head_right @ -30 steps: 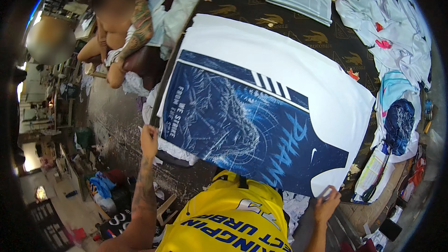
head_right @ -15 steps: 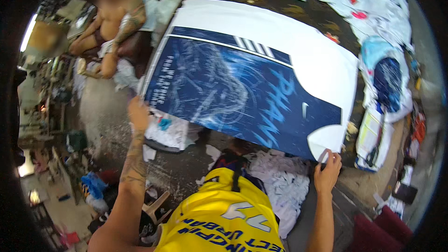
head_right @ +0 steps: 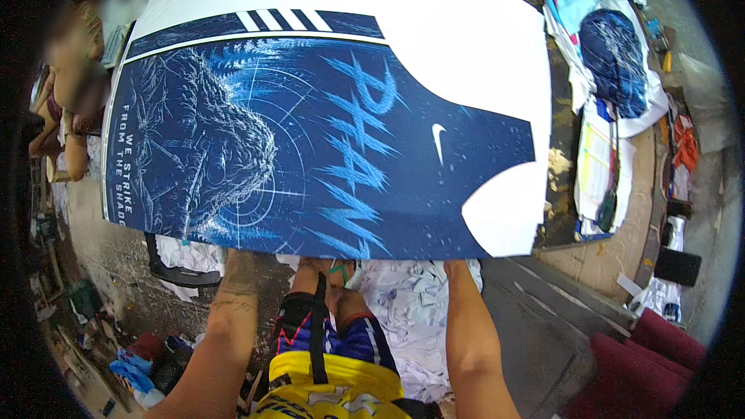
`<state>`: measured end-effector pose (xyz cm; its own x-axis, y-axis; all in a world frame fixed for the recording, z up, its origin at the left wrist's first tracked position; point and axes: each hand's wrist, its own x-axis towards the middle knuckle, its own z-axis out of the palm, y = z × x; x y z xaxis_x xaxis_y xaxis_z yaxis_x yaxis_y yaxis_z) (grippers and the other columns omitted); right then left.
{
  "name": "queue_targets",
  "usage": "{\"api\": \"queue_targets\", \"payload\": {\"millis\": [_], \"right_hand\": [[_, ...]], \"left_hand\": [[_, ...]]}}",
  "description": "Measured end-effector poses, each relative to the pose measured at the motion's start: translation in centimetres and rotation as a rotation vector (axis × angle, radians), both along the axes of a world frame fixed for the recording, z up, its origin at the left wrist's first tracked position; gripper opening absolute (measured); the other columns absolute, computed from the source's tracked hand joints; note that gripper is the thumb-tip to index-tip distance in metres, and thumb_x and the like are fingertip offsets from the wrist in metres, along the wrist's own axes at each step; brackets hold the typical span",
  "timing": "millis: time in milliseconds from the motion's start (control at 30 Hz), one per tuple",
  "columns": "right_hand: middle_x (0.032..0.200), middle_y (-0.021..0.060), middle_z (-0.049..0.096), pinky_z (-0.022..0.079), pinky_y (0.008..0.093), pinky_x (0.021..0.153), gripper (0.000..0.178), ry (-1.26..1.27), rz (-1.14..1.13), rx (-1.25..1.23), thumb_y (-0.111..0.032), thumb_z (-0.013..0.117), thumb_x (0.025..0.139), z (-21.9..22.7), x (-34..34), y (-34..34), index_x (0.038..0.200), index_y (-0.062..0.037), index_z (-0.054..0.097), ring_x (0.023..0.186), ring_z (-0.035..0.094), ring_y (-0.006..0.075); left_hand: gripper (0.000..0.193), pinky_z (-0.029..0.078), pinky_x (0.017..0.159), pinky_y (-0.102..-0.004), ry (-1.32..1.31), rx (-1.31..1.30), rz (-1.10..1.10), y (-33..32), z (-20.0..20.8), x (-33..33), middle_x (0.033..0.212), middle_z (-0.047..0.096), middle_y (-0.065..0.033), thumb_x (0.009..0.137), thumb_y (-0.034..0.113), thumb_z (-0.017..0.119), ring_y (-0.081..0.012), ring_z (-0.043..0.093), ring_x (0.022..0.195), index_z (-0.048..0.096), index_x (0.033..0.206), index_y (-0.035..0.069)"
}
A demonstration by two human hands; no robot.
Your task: The person uses shears to cut a large white sheet of fabric on a table. They trim the edges, fold the fabric, and continue cutting along marked lines. The person handles multiple fabric pieces and stacks them after cutting.
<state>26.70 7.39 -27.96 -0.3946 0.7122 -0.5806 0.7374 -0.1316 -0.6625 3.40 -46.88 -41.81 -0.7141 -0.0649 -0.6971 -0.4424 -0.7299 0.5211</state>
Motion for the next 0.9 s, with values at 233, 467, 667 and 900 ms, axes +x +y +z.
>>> {"api": "queue_targets", "payload": {"millis": [233,467,667,900], "right_hand": [[0.116,0.0037,0.075,0.054,0.0326,0.091,0.038,0.054,-0.119,-0.036,-0.008,0.082,0.094,26.2,8.8,-6.9,0.13,0.0001,0.07,0.106,0.067,0.0146],[0.106,0.0026,0.072,0.054,0.0295,0.082,0.031,0.456,0.206,0.048,0.001,0.082,0.087,44.1,-6.4,4.0,0.116,-0.0019,0.074,0.098,0.066,0.012],[0.105,0.0026,0.066,0.047,0.028,0.092,0.02,0.268,0.536,0.434,-0.017,0.08,0.097,46.7,-20.3,12.5,0.105,-0.0003,0.074,0.105,0.061,0.0134],[0.075,-0.0045,0.054,0.038,0.0296,0.066,0.035,0.232,0.246,0.354,-0.033,0.073,0.105,36.0,-28.4,16.4,0.087,-0.0041,0.065,0.073,0.047,0.0068]], "left_hand": [[0.066,0.051,0.116,-0.0459,-0.186,-0.616,-0.033,-14.3,25.4,6.1,0.152,0.058,-0.0144,0.097,0.006,0.071,-0.0326,0.061,0.133,0.044,0.157,0.006],[0.027,0.057,0.087,-0.0292,0.495,-0.767,-0.465,-6.9,46.7,-18.5,0.12,0.07,-0.0032,0.108,0.025,0.067,-0.013,0.07,0.102,0.064,0.129,0.007],[0.03,0.033,0.047,-0.0282,0.407,-1.388,-0.956,0.9,43.1,-42.2,0.065,0.052,0.0043,0.101,0.033,0.075,-0.0055,0.041,0.051,0.071,0.088,0.006],[0.047,0.052,0.072,-0.0384,0.589,-1.742,-0.819,6.2,33.6,-52.5,0.079,0.071,-0.0094,0.091,0.038,0.084,-0.0223,0.066,0.073,0.079,0.118,-0.001]]}}
